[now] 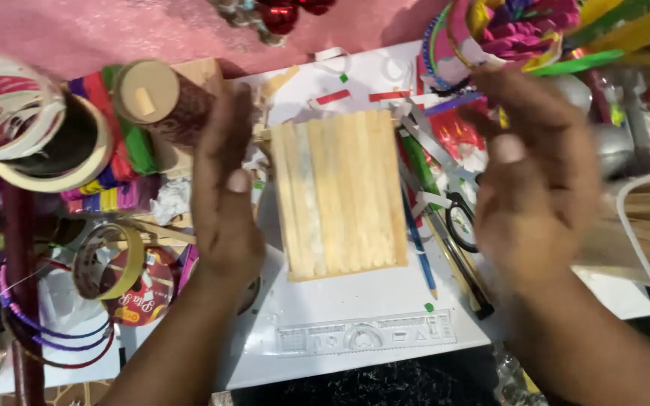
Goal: Assembling a small structure using popsicle sticks and glue.
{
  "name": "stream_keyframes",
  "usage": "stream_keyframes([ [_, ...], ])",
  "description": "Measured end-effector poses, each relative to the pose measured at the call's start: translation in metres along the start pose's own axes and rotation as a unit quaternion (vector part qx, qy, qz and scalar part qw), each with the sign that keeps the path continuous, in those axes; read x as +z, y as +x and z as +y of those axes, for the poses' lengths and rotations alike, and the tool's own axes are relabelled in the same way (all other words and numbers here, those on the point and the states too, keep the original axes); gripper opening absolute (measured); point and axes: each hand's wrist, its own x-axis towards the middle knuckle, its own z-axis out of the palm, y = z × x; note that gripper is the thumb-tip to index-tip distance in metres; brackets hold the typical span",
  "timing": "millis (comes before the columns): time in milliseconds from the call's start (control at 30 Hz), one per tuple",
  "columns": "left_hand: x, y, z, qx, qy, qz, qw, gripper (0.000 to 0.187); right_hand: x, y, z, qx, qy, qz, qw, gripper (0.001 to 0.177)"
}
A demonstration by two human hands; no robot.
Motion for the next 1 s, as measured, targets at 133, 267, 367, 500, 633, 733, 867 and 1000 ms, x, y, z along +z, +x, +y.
stream_keyframes([
  [133,0.004,0.0,-0.003,-0.005,-0.037,0.002,0.999,0.07,-0.025,0.001,-0.012,-0.007,-0.008,0.055,0.998,0.026],
  [267,0.012,-0.003,0.0,-0.041,-0.083,0.012,0.996,0.077,-0.032,-0.001,-0.024,0.006,-0.079,0.057,0.995,0.03],
  [367,0.013,-0.002,-0.006,-0.034,-0.064,0.017,0.997,0.076,-0.037,-0.004,-0.029,-0.016,-0.081,0.074,0.994,0.025],
  [500,0.018,-0.003,-0.006,-0.021,-0.051,0.029,0.998,0.073,-0.042,-0.013,-0.066,0.118,-0.057,0.128,0.983,0.025],
  [633,0.015,-0.002,-0.011,-0.011,-0.022,0.015,1.0,0.07,-0.118,-0.053,-0.064,0.135,-0.103,-0.01,0.985,0.042],
  [733,0.012,-0.004,-0.016,-0.004,-0.075,0.018,0.997,0.074,-0.124,-0.057,-0.08,0.129,-0.166,-0.058,0.976,0.039],
  [867,0.009,-0.004,-0.015,0.044,-0.044,0.008,0.998,0.064,-0.124,-0.055,-0.11,0.104,-0.283,-0.173,0.938,0.033],
  [1000,-0.002,0.0,-0.035,0.08,-0.02,0.013,0.996,0.081,-0.109,-0.053,-0.13,0.081,-0.364,-0.309,0.875,0.029],
])
